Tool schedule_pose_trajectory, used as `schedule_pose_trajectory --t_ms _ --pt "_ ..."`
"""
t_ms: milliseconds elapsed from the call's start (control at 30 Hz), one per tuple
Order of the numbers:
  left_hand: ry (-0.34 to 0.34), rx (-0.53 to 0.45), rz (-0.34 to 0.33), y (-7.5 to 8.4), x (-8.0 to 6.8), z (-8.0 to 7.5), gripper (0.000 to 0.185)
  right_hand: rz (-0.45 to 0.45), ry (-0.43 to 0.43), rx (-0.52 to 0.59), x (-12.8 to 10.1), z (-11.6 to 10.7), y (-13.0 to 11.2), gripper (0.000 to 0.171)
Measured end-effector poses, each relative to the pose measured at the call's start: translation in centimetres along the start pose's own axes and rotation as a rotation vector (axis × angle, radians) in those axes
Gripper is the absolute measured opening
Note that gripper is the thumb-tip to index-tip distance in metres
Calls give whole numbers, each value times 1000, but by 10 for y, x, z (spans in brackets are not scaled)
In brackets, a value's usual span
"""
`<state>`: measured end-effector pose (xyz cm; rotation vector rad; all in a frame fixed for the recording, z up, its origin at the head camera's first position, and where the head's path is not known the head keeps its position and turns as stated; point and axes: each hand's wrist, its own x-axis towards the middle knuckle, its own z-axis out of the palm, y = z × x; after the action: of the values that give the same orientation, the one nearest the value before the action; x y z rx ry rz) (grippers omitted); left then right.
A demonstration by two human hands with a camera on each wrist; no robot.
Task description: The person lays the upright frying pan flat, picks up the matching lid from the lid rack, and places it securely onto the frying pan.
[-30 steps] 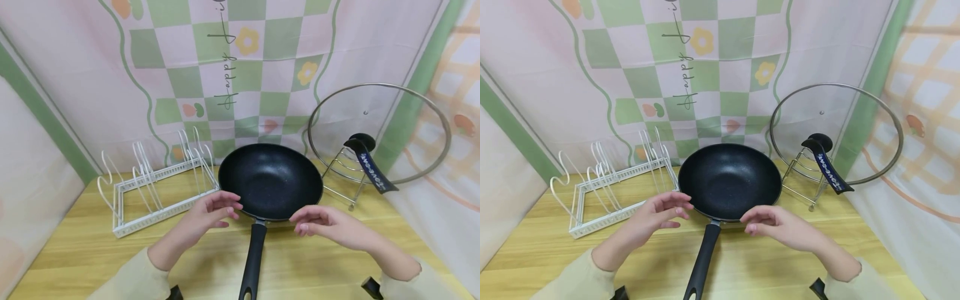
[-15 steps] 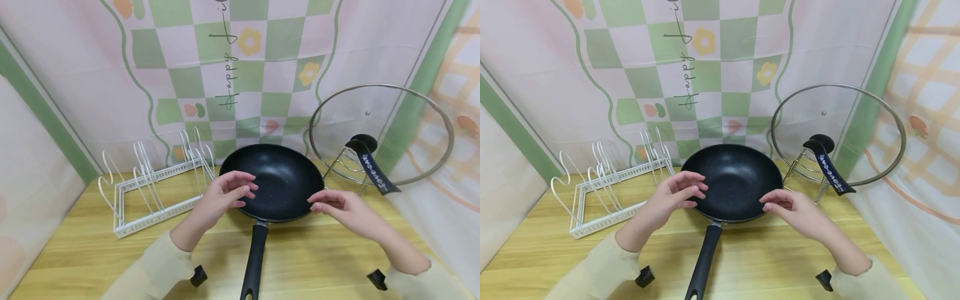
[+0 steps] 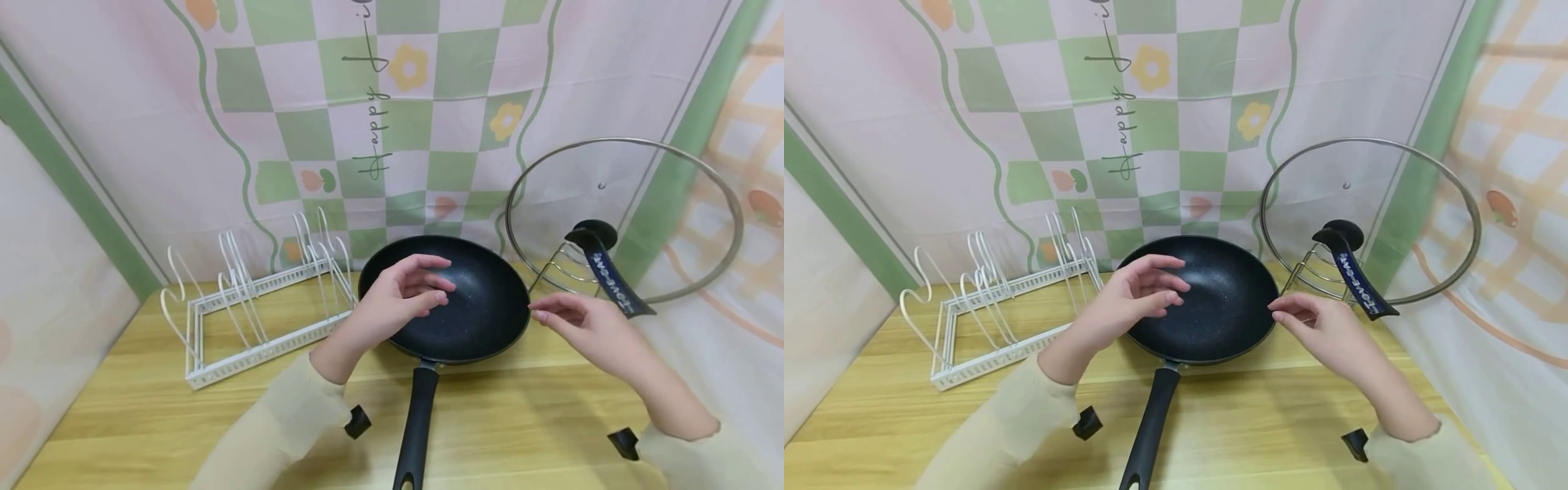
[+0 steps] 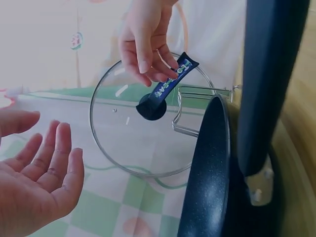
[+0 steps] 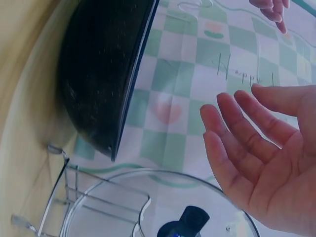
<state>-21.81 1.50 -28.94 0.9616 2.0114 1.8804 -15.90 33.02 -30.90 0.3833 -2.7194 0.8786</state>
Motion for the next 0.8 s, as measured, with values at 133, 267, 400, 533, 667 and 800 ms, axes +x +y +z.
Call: schedule_pose_trajectory --t_ms 133,267,400,533,667,800 --pt "-22 48 45 3 12 8 37 8 46 -45 1 -7 5 18" --pt "-4 92 91 2 26 16 31 9 100 -89 4 -13 11 16" --pt "28 146 116 0 40 23 27 16 148 -109 8 -15 17 16" --pt "42 194 101 -3 53 28 25 14 207 -121 12 -16 21 16" --pt "11 266 70 -5 64 32 24 2 270 -120 17 -17 26 17" --pt "-17 363 66 -8 77 37 22 -8 345 -128 24 -19 33 19"
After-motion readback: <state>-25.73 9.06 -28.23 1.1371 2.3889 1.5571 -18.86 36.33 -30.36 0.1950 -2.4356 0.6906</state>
